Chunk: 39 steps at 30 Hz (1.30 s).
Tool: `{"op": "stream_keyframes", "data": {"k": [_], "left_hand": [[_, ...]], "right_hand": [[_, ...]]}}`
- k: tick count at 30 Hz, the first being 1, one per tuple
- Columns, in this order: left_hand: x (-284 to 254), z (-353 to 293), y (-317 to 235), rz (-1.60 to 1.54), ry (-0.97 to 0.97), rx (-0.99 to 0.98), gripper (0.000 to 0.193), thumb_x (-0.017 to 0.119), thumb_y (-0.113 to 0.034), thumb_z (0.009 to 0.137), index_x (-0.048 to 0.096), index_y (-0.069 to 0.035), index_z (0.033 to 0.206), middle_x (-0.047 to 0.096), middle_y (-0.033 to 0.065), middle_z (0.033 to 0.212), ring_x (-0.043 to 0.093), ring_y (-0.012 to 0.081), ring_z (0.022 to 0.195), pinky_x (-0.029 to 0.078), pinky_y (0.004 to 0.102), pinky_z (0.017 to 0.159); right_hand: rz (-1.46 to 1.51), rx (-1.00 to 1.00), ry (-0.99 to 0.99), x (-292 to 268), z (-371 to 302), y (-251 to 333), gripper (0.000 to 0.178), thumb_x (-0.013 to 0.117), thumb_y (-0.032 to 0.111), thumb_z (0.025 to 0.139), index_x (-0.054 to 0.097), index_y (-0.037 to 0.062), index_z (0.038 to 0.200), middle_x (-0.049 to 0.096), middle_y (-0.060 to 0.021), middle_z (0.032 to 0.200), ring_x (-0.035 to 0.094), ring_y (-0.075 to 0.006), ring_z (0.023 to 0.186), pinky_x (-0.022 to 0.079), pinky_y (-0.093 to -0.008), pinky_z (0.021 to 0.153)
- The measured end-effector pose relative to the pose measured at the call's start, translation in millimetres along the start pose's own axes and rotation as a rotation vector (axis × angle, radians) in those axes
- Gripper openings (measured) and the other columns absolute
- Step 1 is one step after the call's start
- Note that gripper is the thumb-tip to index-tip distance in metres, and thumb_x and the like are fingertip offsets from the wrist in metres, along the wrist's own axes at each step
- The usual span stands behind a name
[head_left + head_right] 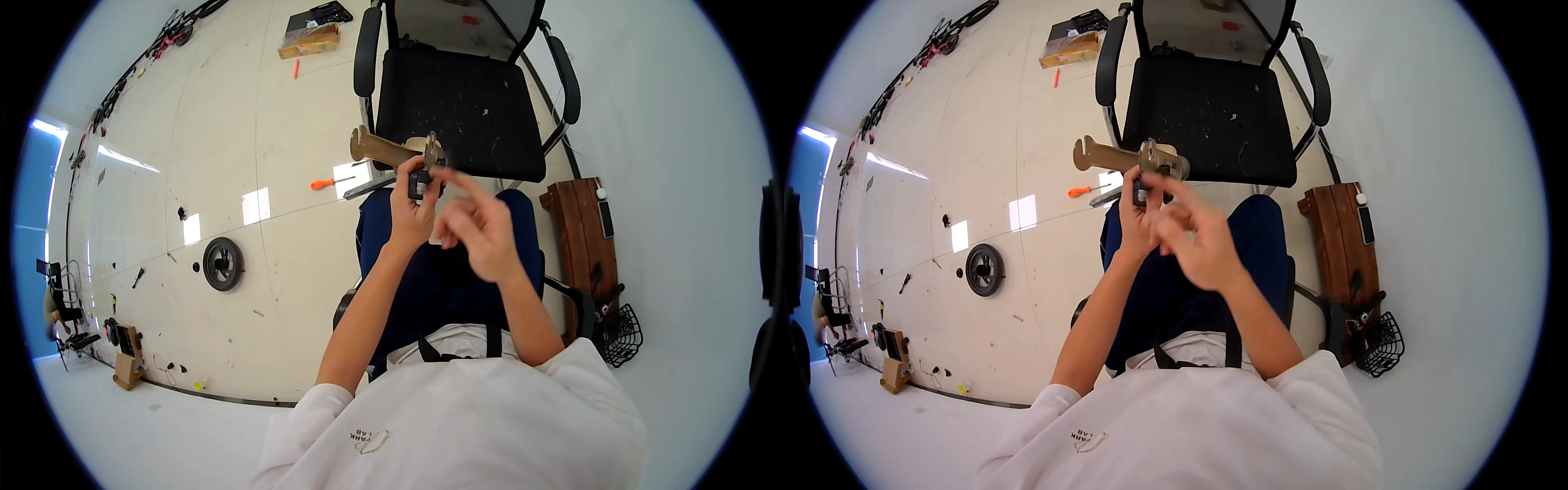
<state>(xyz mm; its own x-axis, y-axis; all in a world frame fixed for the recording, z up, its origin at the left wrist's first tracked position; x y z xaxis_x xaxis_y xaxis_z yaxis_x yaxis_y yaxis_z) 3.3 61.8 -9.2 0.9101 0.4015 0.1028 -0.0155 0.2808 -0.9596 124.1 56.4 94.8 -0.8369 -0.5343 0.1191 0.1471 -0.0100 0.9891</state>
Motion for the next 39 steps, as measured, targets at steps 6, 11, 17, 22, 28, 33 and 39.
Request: {"op": "stream_keyframes", "data": {"k": [6, 11, 17, 22, 28, 33, 39], "left_hand": [[-1, 6, -3, -0.041, -0.016, -0.003, 0.031, 0.061, -0.014, 0.093, 0.050, -0.003, 0.119, 0.059, 0.0050, 0.084, 0.054, 0.0098, 0.073, 0.044, 0.0236, 0.065], [-10, 11, -2, -0.017, -0.052, 0.045, 0.030, 0.060, -0.015, 0.094, 0.050, -0.002, 0.118, 0.058, 0.0027, 0.084, 0.051, 0.0083, 0.073, 0.043, 0.0225, 0.065], [-9, 8, 0, -0.046, -0.080, 0.052, 0.029, 0.062, -0.013, 0.091, 0.052, -0.004, 0.117, 0.059, 0.0050, 0.086, 0.054, 0.0107, 0.075, 0.045, 0.0248, 0.067], [-6, 5, -8, 0.056, -0.031, 0.142, 0.031, 0.064, -0.014, 0.089, 0.052, -0.005, 0.117, 0.059, 0.0058, 0.084, 0.055, 0.0124, 0.076, 0.046, 0.0263, 0.069], [-25, 17, 1, -0.069, -0.131, 0.014, 0.031, 0.059, -0.025, 0.096, 0.050, -0.002, 0.114, 0.055, 0.0007, 0.081, 0.047, 0.0074, 0.071, 0.041, 0.0224, 0.063], [-33, 22, 14, -0.115, -0.192, -0.001, 0.031, 0.058, -0.026, 0.097, 0.050, -0.001, 0.113, 0.055, 0.0008, 0.084, 0.047, 0.0065, 0.074, 0.040, 0.0213, 0.066], [-30, 19, 4, -0.016, -0.183, 0.000, 0.028, 0.059, -0.023, 0.096, 0.051, -0.002, 0.113, 0.056, 0.0014, 0.084, 0.049, 0.0068, 0.074, 0.041, 0.0218, 0.064]], "right_hand": [[-0.098, 0.060, -0.107, -49, 38, -17, 0.027, 0.055, 0.013, 0.093, 0.065, 0.0006, 0.115, 0.057, -0.0004, 0.066, 0.049, -0.0037, 0.056, 0.039, -0.0184, 0.052], [-0.533, -0.267, -0.116, -48, 35, 9, 0.026, 0.062, 0.006, 0.086, 0.066, 0.0029, 0.112, 0.060, -0.0016, 0.071, 0.055, -0.0074, 0.061, 0.044, -0.0212, 0.056], [-0.687, -0.572, -0.037, 1, 54, 54, 0.022, 0.066, 0.004, 0.082, 0.068, 0.0025, 0.104, 0.065, -0.0066, 0.082, 0.062, -0.0150, 0.070, 0.049, -0.0251, 0.063], [-0.762, -0.581, 0.072, 4, 36, 47, 0.022, 0.071, 0.002, 0.073, 0.069, 0.0045, 0.095, 0.066, -0.0065, 0.091, 0.063, -0.0219, 0.085, 0.051, -0.0325, 0.072], [-0.955, -0.525, 0.185, 10, -18, 2, 0.036, 0.075, 0.008, 0.066, 0.069, 0.0065, 0.101, 0.056, -0.0130, 0.128, 0.054, -0.0307, 0.115, 0.041, -0.0399, 0.094], [-0.912, -0.242, -0.029, -55, 4, -62, 0.039, 0.066, 0.012, 0.078, 0.065, 0.0041, 0.117, 0.040, -0.0194, 0.146, 0.045, -0.0361, 0.128, 0.038, -0.0409, 0.102], [-0.483, -0.088, -0.023, -36, 38, -39, 0.032, 0.062, 0.014, 0.086, 0.061, 0.0013, 0.116, 0.063, -0.0130, 0.110, 0.061, -0.0206, 0.097, 0.048, -0.0305, 0.082]]}}
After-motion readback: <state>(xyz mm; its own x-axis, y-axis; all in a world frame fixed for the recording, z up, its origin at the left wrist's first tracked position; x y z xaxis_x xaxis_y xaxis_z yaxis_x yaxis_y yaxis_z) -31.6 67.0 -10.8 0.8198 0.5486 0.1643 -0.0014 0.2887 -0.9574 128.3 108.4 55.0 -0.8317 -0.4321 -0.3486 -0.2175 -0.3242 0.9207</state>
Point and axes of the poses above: each hand's wrist, its own z-axis towards the middle knuckle, its own x-axis out of the palm, y = z × x, the point moved 4 cm from there along z, towards the middle knuckle
